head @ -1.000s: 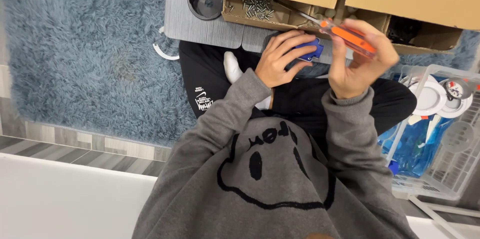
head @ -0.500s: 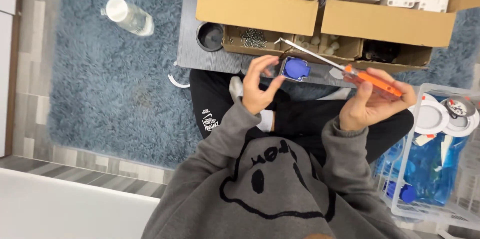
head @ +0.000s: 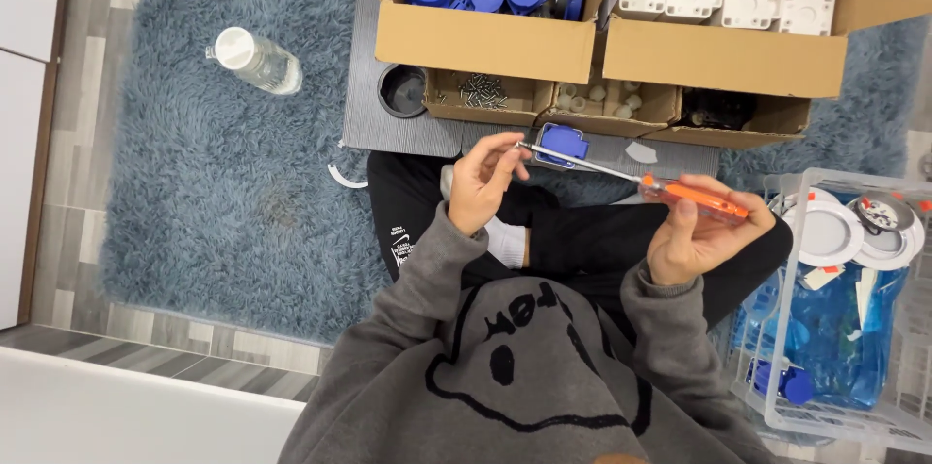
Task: Inspecting and adjusting small plastic electrical components using a screwdriver
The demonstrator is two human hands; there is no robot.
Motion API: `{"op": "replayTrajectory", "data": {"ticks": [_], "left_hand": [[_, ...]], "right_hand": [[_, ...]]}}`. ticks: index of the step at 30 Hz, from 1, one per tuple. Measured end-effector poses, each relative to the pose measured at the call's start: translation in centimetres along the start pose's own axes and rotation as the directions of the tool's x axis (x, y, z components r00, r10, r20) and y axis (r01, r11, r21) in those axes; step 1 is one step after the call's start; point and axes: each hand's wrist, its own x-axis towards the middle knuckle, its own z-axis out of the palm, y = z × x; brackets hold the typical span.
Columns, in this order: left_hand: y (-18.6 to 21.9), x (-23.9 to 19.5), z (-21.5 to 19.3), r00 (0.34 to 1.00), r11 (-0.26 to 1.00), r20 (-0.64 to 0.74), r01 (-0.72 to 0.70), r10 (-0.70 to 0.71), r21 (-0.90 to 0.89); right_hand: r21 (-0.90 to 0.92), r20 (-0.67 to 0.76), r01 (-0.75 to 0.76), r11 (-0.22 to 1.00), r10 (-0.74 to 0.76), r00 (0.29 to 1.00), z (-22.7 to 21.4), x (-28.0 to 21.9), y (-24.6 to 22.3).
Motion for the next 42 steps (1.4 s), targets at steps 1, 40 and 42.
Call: {"op": "replayTrajectory", "data": {"ticks": [1, 40, 42], "left_hand": [[-0.3, -0.1, 0.0, 0.999, 0.999, 0.005, 0.035, -0.035, -0.039], [1.3, -2.6, 0.7, 0.873, 0.838, 0.409, -0.42, 0.267, 0.348], [1.2, -2.6, 0.4, 0.862, 0.812, 0.422, -0.448, 0.282, 0.373]], "right_hand": [[-0.007, -0.005, -0.004, 1.0, 0.004, 1.0, -0.3, -0.2, 0.1], [-0.248, 0.493, 0.117, 0.962, 0.022, 0.87, 2.5, -4.6, 5.2], [-0.277, 0.496, 0.173, 0.945, -0.014, 0.868, 2.9, -4.2, 5.2]]}}
